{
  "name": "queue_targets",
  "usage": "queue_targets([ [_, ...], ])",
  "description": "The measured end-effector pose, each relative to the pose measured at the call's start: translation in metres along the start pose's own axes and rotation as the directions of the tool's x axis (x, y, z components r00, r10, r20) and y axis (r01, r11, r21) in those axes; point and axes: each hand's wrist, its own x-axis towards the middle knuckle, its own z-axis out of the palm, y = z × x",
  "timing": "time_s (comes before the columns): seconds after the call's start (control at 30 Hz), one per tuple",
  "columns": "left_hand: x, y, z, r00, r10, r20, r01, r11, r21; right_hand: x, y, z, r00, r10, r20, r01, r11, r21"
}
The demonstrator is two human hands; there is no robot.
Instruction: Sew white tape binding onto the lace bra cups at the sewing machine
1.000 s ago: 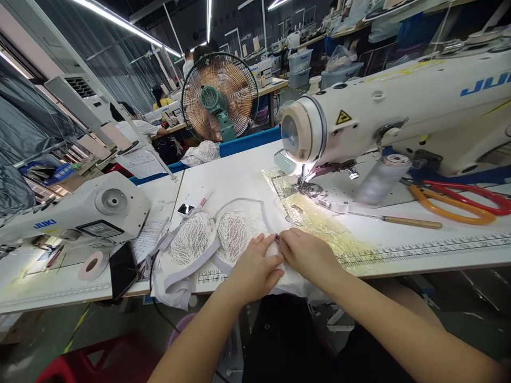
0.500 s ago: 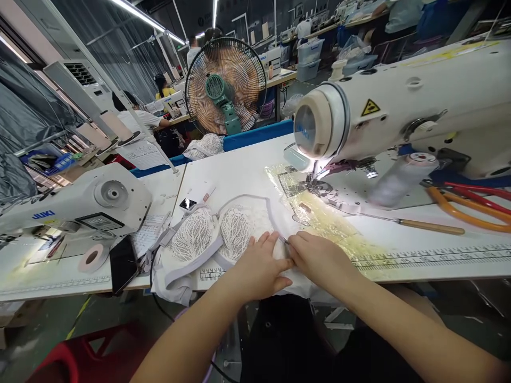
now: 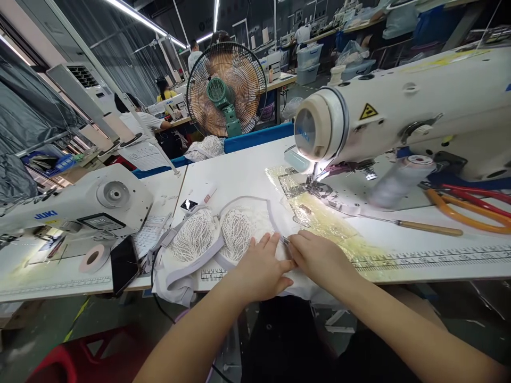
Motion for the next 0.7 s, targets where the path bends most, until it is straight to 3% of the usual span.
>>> queue_targets([
  [0.27,0.001,-0.002,0.003,0.999,0.013,-0.035,-0.013,1.0,0.0,-0.009,0.003,-0.006,0.997,-0.027,0.066,0.029,0.999,-0.033],
  [0.47,0.001,-0.002,0.004,0.999,0.007,-0.049,-0.007,1.0,-0.009,-0.029,0.012,-0.008,0.997,-0.077,0.014,0.077,0.995,-0.055],
  [0.7,0.001,-0.001,0.003,0.999,0.002,-0.032,-0.002,1.0,-0.005,-0.023,0.01,-0.014,1.0,-0.008,0.015,0.008,1.0,-0.008],
])
